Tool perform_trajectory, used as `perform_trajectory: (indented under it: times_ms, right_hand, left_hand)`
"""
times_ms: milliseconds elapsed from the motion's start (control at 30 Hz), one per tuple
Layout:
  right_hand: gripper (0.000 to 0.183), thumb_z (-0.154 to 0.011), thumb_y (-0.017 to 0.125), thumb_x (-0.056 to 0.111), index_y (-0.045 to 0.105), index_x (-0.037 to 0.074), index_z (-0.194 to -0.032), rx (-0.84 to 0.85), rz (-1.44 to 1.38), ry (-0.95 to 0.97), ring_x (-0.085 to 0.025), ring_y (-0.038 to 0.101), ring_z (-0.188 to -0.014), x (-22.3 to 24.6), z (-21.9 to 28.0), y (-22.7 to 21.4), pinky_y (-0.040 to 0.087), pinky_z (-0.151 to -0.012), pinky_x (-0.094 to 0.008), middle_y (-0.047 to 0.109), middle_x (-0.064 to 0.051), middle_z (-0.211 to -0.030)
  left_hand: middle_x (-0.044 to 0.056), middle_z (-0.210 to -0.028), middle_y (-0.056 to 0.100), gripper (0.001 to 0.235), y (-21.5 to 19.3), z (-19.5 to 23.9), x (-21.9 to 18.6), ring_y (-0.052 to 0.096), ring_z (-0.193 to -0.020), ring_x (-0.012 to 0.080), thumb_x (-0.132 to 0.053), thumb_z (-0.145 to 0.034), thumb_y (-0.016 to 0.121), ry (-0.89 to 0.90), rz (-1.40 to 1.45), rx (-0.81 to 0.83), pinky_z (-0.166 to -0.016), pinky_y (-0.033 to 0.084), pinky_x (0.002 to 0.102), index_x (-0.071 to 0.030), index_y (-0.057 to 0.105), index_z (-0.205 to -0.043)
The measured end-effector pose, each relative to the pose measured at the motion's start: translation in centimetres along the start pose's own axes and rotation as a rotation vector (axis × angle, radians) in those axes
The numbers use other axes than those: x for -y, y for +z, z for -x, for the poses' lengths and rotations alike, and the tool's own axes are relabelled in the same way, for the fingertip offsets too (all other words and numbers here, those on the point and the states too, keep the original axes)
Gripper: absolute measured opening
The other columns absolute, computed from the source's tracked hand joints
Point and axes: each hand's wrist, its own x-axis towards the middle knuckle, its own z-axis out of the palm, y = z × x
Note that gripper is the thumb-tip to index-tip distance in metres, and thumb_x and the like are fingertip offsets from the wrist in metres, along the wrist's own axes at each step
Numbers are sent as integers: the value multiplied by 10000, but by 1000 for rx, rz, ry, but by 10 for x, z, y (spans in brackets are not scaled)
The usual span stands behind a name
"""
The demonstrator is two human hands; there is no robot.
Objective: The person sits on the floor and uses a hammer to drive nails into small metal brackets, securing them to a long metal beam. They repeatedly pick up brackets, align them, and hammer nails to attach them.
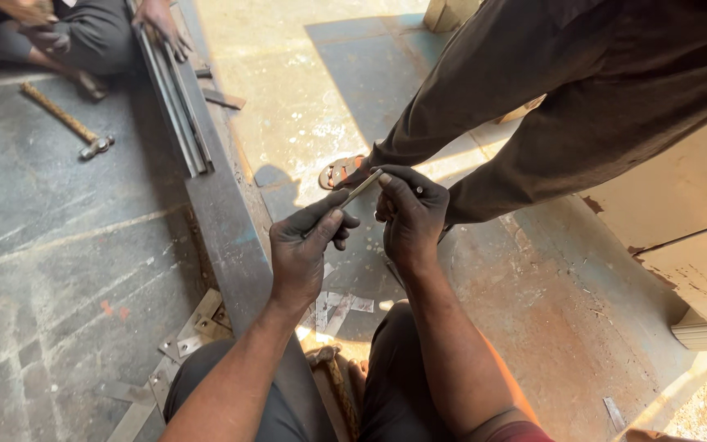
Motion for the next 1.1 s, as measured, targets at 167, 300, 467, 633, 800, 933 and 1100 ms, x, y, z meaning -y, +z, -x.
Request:
perform_trajectory:
  times_ms: [167, 300, 467, 633, 800, 933, 1100]
  right_hand:
    - [149, -949, 722, 3, 759, -81, -1067, 63, 98, -135, -61, 471, -564, -2, -4, -16, 340, -522, -228, 621, -22, -686]
    - [155, -954, 735, -1, 754, -83, -1085, 102, 238, -180, -46, 474, -624, 0, 1, -23, 342, -564, -210, 633, -12, -732]
    - [133, -936, 729, 14, 752, -69, -1037, 184, 112, -27, -72, 495, -585, 2, 2, -19, 375, -539, -229, 613, -22, -693]
    - [92, -912, 737, 63, 725, -28, -920, 267, -187, 313, -99, 437, -437, 8, -3, -20, 365, -438, -276, 493, -2, -537]
    - [98, -891, 747, 62, 691, -16, -866, 236, -97, 423, -108, 435, -449, 14, -5, -27, 375, -443, -300, 518, -29, -565]
    - [87, -878, 753, 40, 685, -11, -860, 228, -41, 441, -109, 468, -462, 17, -9, -27, 361, -427, -298, 530, -37, -570]
    - [76, -875, 744, 46, 691, -6, -859, 211, 42, 483, -106, 443, -414, 18, -9, -26, 318, -392, -278, 492, -20, -533]
  left_hand:
    - [58, -901, 800, 291, 2, -4, 6, 668, -727, 63, -148, -963, 704, 29, -511, -33, -610, 555, 231, -76, 740, -1242]
    - [40, -912, 807, 272, 3, -4, 12, 649, -720, 77, -145, -986, 676, 52, -618, -11, -623, 537, 247, -89, 741, -1244]
    - [27, -1019, 792, 252, 0, -13, 20, 713, -931, 73, -149, -1014, 624, -10, -462, 24, -775, 575, 248, -108, 718, -1244]
    - [31, -1084, 770, 235, -6, -19, 29, 684, -1025, 89, -135, -1026, 615, 17, -475, 79, -910, 574, 269, -106, 728, -1230]
    - [31, -1074, 765, 214, -19, -28, 36, 668, -1046, 90, -117, -1036, 615, -4, -459, 146, -940, 550, 256, -76, 738, -1207]
    - [27, -1053, 757, 207, -24, -35, 39, 664, -1023, 91, -106, -1033, 623, -9, -447, 160, -926, 549, 258, -60, 739, -1198]
    - [19, -1028, 743, 198, -26, -34, 40, 657, -982, 89, -101, -1019, 639, -21, -520, 134, -879, 560, 253, -62, 743, -1183]
